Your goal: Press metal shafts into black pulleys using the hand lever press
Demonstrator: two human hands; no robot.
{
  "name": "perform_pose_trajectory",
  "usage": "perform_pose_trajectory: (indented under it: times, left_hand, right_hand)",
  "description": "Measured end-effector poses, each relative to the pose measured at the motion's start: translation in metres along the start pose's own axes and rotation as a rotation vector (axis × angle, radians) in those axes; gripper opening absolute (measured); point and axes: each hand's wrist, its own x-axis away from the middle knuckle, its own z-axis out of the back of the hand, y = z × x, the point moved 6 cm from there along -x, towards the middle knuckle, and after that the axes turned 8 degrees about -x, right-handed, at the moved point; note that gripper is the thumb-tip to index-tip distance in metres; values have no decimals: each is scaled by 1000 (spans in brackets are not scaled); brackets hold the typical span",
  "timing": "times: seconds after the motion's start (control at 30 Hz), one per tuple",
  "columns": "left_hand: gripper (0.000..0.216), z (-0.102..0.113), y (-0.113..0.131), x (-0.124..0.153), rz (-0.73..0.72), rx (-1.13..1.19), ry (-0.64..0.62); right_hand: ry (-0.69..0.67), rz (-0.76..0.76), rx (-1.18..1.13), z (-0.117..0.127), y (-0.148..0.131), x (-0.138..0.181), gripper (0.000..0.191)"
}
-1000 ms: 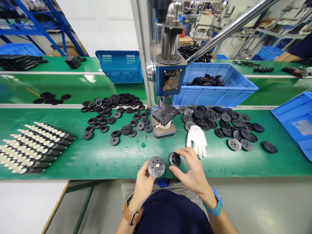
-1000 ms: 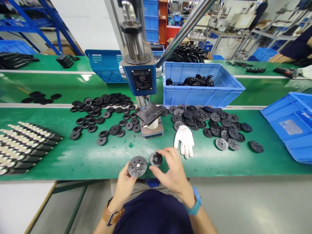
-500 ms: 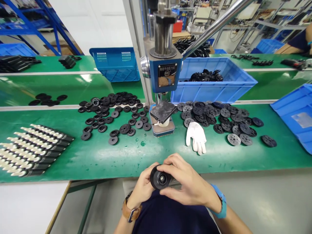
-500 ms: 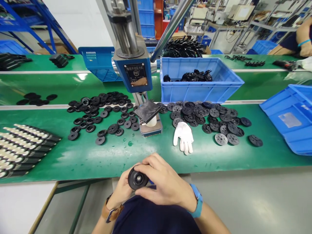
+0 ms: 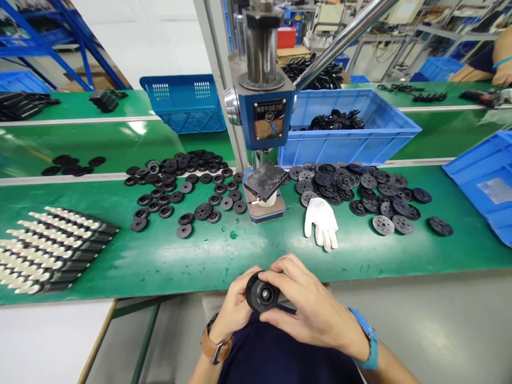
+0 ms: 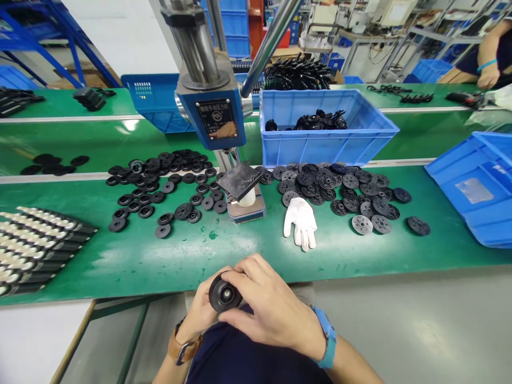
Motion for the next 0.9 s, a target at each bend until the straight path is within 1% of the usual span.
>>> perform_pose_trajectory:
  times: [0.13, 0.4, 0.6, 0.77, 0.87, 0.9]
  left_hand:
    - [29, 0, 2, 0, 1, 14, 1]
    - [29, 0, 0, 1, 6, 15, -8]
    - [26, 0, 3, 1, -19, 20, 20]
    - [28, 1, 3, 1, -16, 2, 18]
    - [32, 1, 0, 1, 0, -15, 34]
    - [33, 2, 0, 1, 1, -18, 43]
  right_hand:
    - [26, -28, 0, -3, 0, 2, 50]
    - [30, -30, 4, -7, 2, 3, 52]
    - [67, -26, 53, -11, 1, 6, 48]
    - [65, -25, 68, -13, -1, 6, 46]
    - [65, -31, 65, -12, 1, 6, 48]
    - [62, -40, 53, -12, 3, 7, 51]
